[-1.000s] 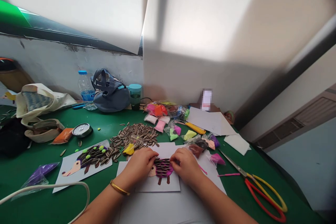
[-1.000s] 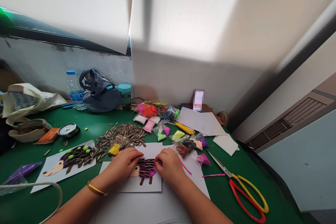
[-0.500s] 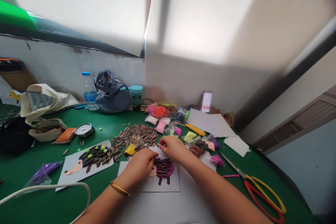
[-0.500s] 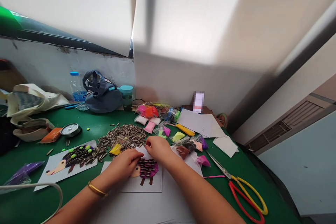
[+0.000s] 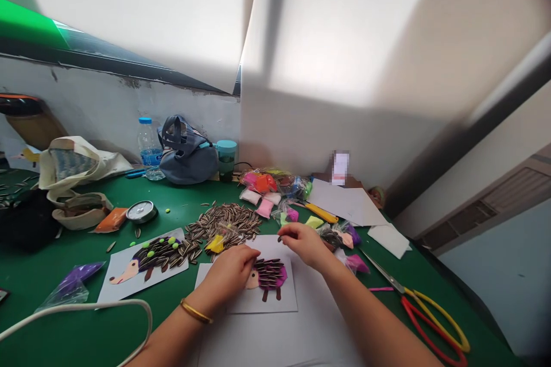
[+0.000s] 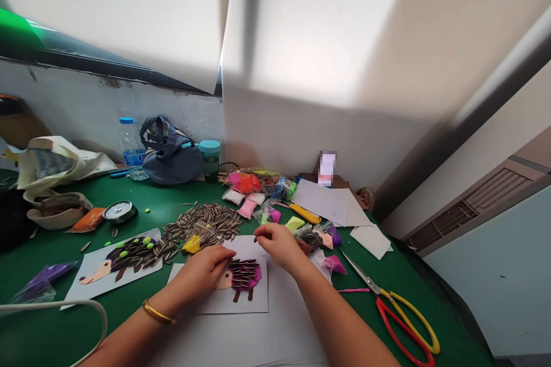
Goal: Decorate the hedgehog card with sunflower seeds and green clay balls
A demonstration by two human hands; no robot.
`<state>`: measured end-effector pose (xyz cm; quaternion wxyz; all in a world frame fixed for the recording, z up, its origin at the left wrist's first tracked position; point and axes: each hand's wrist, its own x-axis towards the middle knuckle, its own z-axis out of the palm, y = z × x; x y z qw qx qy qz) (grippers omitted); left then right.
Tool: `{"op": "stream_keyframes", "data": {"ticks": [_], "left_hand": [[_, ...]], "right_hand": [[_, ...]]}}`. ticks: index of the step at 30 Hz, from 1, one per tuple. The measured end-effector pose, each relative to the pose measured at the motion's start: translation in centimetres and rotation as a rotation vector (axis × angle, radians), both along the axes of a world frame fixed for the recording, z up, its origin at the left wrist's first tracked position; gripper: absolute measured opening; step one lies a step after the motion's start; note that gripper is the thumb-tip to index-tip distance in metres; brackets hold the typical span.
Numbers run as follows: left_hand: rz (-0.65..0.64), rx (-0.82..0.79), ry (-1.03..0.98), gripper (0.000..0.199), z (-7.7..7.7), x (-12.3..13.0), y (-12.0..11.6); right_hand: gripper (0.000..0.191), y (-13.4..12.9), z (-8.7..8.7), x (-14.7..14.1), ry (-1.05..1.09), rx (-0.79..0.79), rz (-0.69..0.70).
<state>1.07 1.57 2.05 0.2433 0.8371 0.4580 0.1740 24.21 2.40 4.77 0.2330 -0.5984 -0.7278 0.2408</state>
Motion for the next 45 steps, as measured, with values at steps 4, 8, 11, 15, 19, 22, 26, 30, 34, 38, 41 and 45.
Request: {"op": "stream_keyframes", "data": {"ticks": [4,8,11,15,19,22,26,30,34,38,41,45], "left_hand": [[0.004,0.006,-0.005,0.031,-0.3,0.0,0.1],[0.001,0.01,-0.016,0.031,-0.4,0.0,0.1],[0.001,0.006,-0.016,0.032,-0.3,0.0,0.1],[-0.007,0.008,-0.013,0.033,-0.3,0.0,0.2],[-0.006,0.01,-0.017,0.033,-0.4,0.0,0.2],[-0.01,0.005,-0.013,0.033,-0.4,0.0,0.3],[-0.008,-0.003,-0.007,0.033,-0.3,0.0,0.3],[-0.009,-0.001,-0.003,0.032,-0.3,0.0,0.3],[-0.011,0.002,-0.01,0.032,-0.4,0.0,0.3],[-0.009,-0.003,-0.014,0.032,-0.4,0.0,0.3],[-0.007,-0.003,-0.012,0.032,-0.4,0.0,0.3],[-0.013,-0.003,-0.009,0.032,-0.3,0.0,0.3]], "right_hand": [[0.019,-3.4,-1.6,1.4,0.458,-0.127,-0.102],[0.015,-4.7,-3.3,1.6,0.475,-0.076,-0.128],[0.011,-4.9,-3.8,1.6,0.417,-0.023,-0.116],[0.009,-5.1,-4.0,1.6,0.343,0.029,-0.064],[0.013,-5.5,-3.9,1.5,0.281,0.037,-0.04],[0.015,-5.7,-3.6,1.4,0.187,0.071,-0.038],[0.016,-5.8,-3.4,1.1,0.11,0.131,-0.02],[0.016,-5.8,-3.8,0.7,0.075,0.186,-0.011],[0.017,-5.8,-4.2,0.4,0.036,0.229,-0.011],[0.018,-5.8,-4.3,0.4,-0.024,0.273,0.009],[0.019,-5.8,-4.4,0.4,-0.069,0.323,0.034],[0.018,-5.7,-4.4,0.3,-0.155,0.384,0.062]]}}
